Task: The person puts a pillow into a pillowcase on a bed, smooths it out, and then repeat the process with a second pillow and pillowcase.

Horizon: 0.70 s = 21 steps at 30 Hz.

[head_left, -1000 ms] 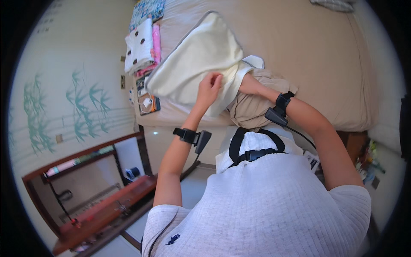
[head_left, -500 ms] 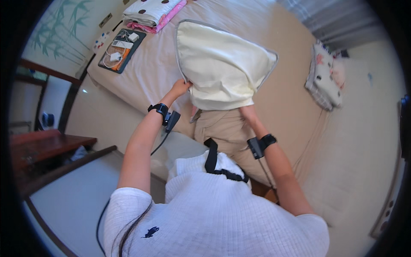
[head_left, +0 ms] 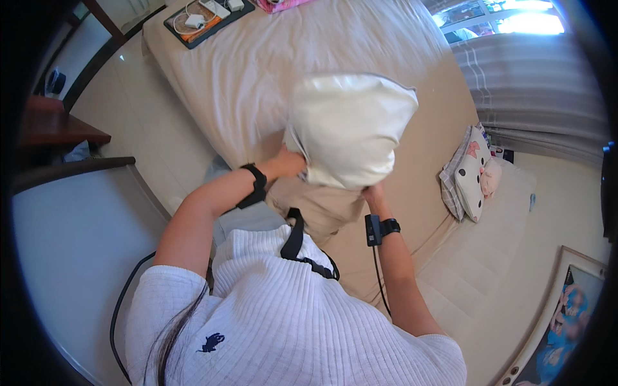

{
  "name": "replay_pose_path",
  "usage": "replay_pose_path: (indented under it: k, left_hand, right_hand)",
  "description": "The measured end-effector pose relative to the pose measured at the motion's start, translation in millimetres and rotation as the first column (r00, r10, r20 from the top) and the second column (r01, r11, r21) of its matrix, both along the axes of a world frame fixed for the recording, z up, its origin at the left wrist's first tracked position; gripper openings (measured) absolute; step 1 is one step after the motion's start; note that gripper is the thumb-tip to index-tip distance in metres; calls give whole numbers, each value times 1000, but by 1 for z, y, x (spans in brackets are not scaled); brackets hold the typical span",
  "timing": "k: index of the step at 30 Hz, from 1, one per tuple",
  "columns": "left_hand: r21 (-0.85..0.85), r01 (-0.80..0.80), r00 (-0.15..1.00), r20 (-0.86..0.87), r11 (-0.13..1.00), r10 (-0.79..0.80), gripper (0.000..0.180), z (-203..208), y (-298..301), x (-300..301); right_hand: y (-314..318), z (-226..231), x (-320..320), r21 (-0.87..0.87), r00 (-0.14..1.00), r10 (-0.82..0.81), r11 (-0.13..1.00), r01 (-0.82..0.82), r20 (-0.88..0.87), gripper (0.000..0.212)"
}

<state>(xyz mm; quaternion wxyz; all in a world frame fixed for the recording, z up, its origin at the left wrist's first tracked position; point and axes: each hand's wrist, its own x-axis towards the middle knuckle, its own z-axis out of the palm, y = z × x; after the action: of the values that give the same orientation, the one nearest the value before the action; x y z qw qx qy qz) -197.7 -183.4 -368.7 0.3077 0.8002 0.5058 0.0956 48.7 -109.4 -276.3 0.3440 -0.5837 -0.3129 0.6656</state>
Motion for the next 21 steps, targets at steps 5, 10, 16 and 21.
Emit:
replay_pose_path:
  k: [5,10,16,21]
  left_hand:
    - [-242,-178,981,-116,954,154,30,19,26,-50]
    - [-370,-454,840,127,811,528,43,-26,29,-29]
    - [-204,-824,468,278,528,839,42,19,35,-26]
    - [250,-732,681,270,633,681,45,40,54,-7]
  right_hand:
    - [-9,9,-52,75,807,275,928,-364,522,46]
    - [-4,-54,-52,357,535,236,525,-773,811,41]
    - [-10,-60,-73,236,379,265,444,-864,887,38]
    - [3,-44,-93,170,306,317,392,-904,898,38]
